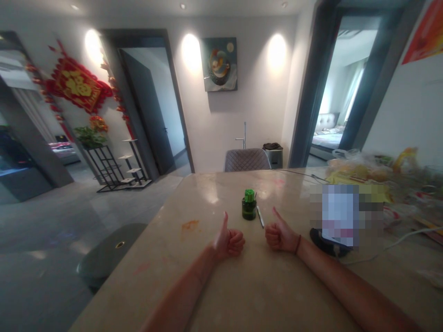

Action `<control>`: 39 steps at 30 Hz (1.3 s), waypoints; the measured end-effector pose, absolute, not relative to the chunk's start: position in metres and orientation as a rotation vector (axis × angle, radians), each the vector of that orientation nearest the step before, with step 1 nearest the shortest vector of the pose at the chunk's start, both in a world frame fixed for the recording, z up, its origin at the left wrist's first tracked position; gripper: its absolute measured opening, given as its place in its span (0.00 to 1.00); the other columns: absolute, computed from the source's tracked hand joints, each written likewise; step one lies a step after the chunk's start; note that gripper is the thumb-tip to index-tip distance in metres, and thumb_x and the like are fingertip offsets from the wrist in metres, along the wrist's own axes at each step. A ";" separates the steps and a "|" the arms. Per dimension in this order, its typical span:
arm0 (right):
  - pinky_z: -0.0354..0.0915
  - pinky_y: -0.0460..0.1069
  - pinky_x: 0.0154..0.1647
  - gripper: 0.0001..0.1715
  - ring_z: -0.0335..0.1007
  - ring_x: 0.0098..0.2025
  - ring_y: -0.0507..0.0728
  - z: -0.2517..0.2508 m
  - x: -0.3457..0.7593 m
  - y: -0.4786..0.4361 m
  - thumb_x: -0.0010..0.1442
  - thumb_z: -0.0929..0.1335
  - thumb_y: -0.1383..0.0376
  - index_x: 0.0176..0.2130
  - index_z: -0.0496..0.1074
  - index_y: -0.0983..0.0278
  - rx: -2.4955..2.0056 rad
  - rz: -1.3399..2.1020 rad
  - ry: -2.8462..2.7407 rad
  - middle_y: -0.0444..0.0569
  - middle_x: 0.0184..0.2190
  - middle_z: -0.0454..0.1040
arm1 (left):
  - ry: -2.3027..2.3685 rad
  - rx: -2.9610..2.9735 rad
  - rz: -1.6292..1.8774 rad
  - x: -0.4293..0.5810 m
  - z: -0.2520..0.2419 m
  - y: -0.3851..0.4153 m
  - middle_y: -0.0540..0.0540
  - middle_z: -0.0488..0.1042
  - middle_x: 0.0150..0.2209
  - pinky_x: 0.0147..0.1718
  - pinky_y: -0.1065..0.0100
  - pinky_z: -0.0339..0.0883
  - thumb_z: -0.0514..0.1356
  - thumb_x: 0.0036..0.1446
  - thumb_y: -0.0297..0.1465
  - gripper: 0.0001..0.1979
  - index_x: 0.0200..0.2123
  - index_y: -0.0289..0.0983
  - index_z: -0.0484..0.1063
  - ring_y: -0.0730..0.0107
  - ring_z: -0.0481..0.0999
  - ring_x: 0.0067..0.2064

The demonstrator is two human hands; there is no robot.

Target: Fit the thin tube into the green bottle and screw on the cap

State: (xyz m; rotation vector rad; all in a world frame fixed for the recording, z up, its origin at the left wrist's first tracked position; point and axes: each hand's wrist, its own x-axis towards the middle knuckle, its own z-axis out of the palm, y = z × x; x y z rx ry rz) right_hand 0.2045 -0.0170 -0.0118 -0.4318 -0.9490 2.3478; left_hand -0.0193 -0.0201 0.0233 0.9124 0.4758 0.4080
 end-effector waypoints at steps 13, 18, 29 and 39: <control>0.63 0.46 0.30 0.25 0.66 0.28 0.50 0.068 0.182 0.033 0.52 0.62 0.46 0.33 0.66 0.65 -1.313 0.521 -1.488 0.47 0.29 0.71 | 1.439 1.426 1.707 -0.019 -0.015 0.007 0.42 0.69 0.44 0.45 0.61 0.63 0.54 0.47 0.28 0.22 0.48 0.36 0.61 0.68 0.70 0.43; 0.60 0.51 0.47 0.28 0.66 0.46 0.56 0.080 0.167 0.049 0.48 0.69 0.59 0.48 0.64 0.66 -1.297 0.350 -1.974 0.55 0.45 0.69 | 1.368 1.910 1.691 -0.009 -0.014 -0.009 0.40 0.60 0.55 0.54 0.55 0.55 0.53 0.50 0.27 0.29 0.57 0.38 0.51 0.62 0.61 0.55; 0.62 0.48 0.42 0.19 0.69 0.39 0.55 0.092 0.173 0.033 0.46 0.70 0.60 0.39 0.71 0.64 -1.408 0.121 -2.057 0.50 0.37 0.74 | 1.365 2.087 1.583 0.005 -0.013 -0.019 0.37 0.55 0.58 0.55 0.54 0.54 0.55 0.51 0.33 0.33 0.58 0.37 0.46 0.59 0.56 0.59; 0.60 0.48 0.32 0.20 0.71 0.34 0.58 0.124 0.129 -0.028 0.50 0.64 0.51 0.33 0.71 0.64 -1.753 -0.212 -2.148 0.53 0.30 0.75 | 1.371 1.761 1.491 0.025 -0.007 -0.033 0.36 0.57 0.57 0.52 0.54 0.57 0.65 0.37 0.39 0.47 0.58 0.37 0.46 0.53 0.59 0.57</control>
